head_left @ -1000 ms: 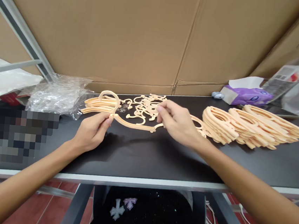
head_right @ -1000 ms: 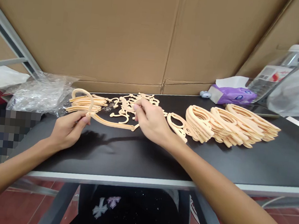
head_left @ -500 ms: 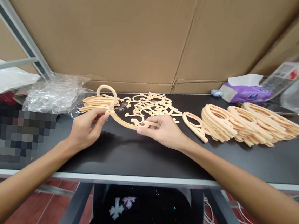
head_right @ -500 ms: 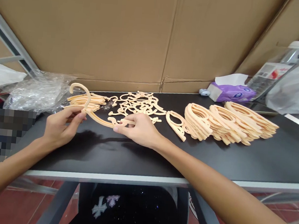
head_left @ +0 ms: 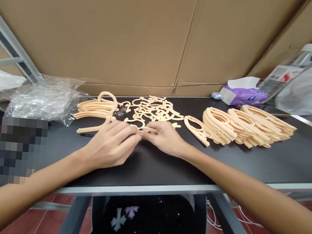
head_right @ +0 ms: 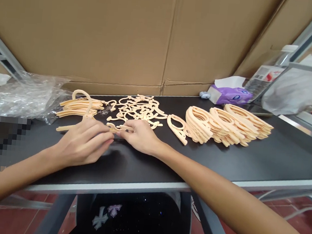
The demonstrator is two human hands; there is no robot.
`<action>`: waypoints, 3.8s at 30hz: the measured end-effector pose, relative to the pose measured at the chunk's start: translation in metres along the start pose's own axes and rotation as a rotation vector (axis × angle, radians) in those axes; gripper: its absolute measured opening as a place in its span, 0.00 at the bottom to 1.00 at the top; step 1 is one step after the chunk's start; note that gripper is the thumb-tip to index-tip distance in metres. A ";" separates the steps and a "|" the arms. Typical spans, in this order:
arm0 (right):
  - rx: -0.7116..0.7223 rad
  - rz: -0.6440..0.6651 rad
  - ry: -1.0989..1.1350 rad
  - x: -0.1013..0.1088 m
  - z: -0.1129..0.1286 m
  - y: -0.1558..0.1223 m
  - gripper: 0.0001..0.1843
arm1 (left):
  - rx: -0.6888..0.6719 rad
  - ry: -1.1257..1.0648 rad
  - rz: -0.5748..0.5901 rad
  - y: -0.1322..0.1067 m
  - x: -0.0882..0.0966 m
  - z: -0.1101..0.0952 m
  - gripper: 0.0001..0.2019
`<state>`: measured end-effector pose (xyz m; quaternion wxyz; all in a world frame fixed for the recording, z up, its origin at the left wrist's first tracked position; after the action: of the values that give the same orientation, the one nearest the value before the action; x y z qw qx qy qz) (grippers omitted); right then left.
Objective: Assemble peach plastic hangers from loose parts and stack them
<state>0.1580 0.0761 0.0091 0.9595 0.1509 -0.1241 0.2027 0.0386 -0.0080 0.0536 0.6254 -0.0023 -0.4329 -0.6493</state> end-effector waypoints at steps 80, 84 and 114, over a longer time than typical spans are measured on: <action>0.140 -0.072 0.007 0.022 0.015 0.004 0.11 | 0.107 -0.248 0.128 -0.007 -0.028 0.004 0.03; 0.239 -0.171 -0.213 0.031 0.017 0.003 0.09 | 0.100 -0.222 0.137 -0.006 -0.026 0.003 0.04; -0.035 0.126 -0.479 0.017 0.018 -0.004 0.12 | 0.331 -0.431 0.383 -0.015 -0.051 0.014 0.06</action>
<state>0.1719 0.0721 0.0302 0.8907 0.1698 -0.3608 0.2184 0.0301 0.0387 0.0260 0.6218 -0.1194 -0.6466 -0.4256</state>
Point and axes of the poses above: each hand's wrist, its own y-axis towards the middle knuckle, its own x-axis out of the back of the hand, z = x × y, the point moved 8 cm from there along y, towards the middle knuckle, and after that the axes turned 14 degrees about y, right-handed, at the moved point
